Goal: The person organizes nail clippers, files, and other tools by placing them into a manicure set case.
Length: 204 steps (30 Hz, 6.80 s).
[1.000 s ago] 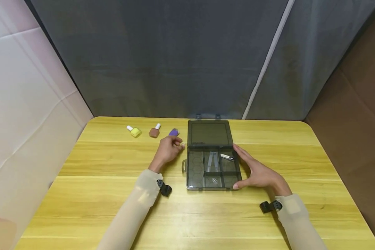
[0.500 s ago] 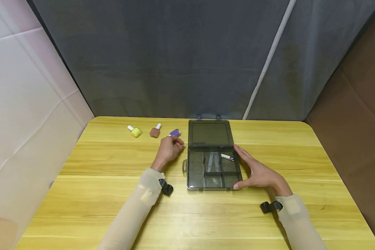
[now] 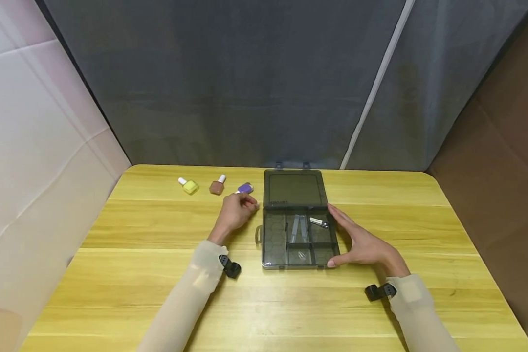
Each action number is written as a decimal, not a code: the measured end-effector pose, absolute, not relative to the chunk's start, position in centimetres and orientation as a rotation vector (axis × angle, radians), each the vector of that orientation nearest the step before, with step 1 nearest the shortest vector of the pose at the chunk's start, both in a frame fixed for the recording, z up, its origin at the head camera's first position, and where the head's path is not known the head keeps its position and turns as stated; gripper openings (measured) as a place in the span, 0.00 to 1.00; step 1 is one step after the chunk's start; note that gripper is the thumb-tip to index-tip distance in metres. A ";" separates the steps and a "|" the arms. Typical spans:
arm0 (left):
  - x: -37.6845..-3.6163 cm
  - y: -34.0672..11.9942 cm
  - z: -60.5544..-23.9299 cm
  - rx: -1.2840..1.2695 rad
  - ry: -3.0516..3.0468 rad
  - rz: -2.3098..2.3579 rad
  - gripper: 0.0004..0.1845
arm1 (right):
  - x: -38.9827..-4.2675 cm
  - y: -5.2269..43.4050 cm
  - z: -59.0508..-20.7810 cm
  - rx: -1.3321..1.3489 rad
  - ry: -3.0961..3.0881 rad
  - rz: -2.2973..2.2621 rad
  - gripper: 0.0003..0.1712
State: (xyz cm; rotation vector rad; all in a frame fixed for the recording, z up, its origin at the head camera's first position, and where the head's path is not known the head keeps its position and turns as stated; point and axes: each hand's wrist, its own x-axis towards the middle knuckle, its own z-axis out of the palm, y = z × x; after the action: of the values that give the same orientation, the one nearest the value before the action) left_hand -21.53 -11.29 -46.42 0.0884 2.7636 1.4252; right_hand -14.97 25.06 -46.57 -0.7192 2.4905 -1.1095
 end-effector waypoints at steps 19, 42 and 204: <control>-19.7 -12.5 -45.4 0.200 2.743 1.560 0.04 | -14.9 25.0 -46.7 -0.698 2.502 -1.095 0.81; -17.1 -10.6 -43.2 0.408 2.671 1.658 0.03 | -14.9 25.1 -46.5 -0.714 2.510 -1.095 0.81; -24.5 -14.3 -46.3 0.147 2.812 1.337 0.21 | -14.7 24.7 -46.1 -0.743 2.535 -1.033 0.82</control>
State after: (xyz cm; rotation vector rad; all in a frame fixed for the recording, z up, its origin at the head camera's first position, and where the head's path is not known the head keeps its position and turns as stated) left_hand -24.52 -14.34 -46.26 0.1473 2.8117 1.3367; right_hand -14.70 24.71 -46.08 -0.7432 2.5349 -1.0332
